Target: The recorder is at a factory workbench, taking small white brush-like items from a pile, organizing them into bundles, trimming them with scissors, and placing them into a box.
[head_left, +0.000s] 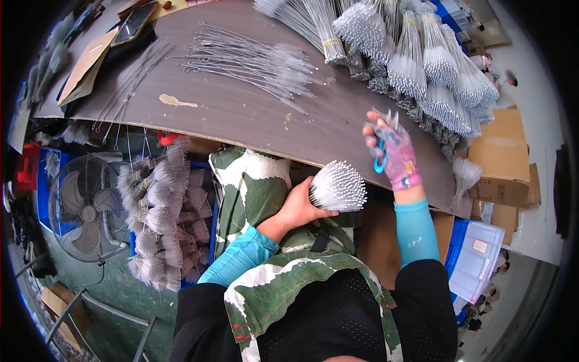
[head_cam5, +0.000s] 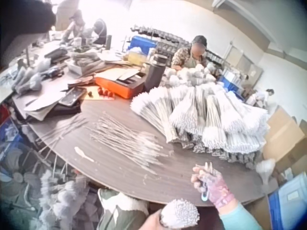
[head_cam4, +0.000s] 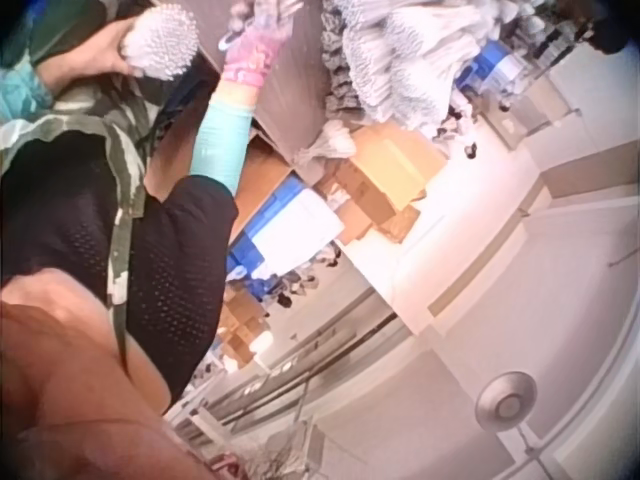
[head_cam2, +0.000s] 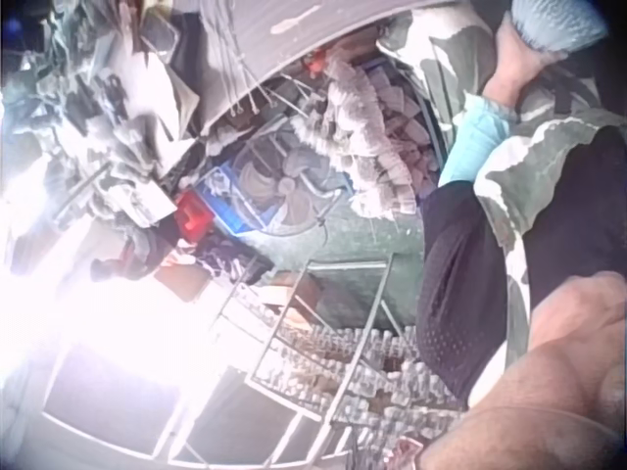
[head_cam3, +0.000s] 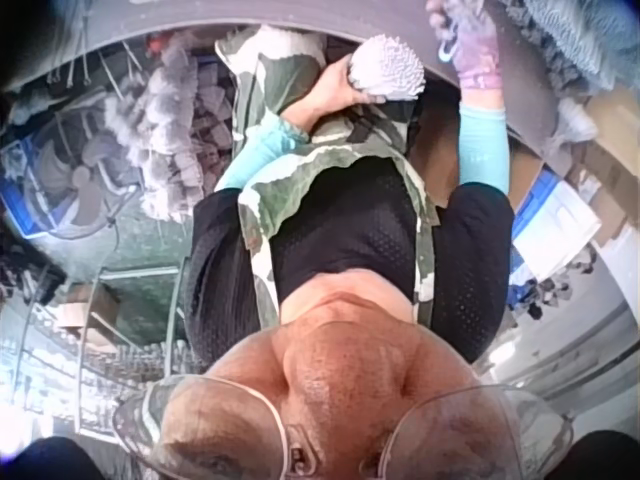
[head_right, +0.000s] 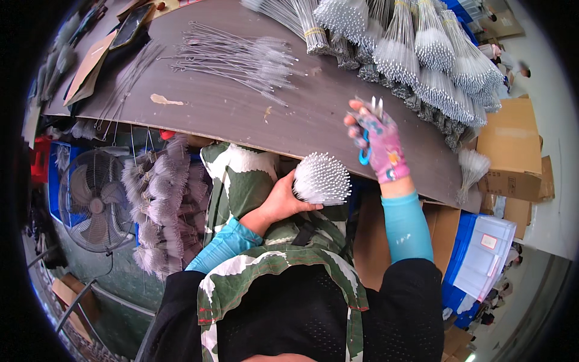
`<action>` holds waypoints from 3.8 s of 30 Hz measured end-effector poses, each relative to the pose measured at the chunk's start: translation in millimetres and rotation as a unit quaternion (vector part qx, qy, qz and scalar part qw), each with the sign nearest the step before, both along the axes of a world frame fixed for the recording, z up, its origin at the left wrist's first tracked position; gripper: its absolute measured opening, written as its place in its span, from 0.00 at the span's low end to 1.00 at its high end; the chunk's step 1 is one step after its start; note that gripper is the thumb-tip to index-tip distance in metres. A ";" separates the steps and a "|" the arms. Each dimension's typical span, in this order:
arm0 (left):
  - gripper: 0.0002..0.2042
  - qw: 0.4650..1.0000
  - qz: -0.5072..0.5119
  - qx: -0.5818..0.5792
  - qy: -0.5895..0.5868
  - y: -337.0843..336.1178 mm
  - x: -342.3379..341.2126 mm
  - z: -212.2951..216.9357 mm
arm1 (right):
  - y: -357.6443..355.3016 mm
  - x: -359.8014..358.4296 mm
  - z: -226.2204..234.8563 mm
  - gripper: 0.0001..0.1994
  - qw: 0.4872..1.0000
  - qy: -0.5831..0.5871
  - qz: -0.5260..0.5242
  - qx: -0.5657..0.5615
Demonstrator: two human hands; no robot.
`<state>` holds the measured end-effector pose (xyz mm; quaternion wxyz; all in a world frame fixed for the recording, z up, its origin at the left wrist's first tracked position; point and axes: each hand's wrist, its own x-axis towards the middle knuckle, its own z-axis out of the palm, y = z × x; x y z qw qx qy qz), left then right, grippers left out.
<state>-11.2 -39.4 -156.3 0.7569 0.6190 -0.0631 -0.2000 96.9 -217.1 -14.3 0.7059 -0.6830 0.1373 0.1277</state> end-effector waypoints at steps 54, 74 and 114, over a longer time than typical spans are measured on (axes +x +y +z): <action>0.18 0.910 -0.007 0.327 -0.253 -1.0 8.4 -22.6 | -16.0 -109.4 -32.8 0.19 0.981 -0.025 0.182 -0.054; 0.13 0.943 0.082 0.219 -0.235 -1.9 6.6 -12.9 | -21.9 -15.4 35.2 0.18 0.793 0.139 0.483 -0.344; 0.13 0.997 -0.001 0.021 -0.074 -16.3 -34.0 77.5 | 6.4 -157.4 -19.1 0.11 0.996 -0.089 0.002 -0.022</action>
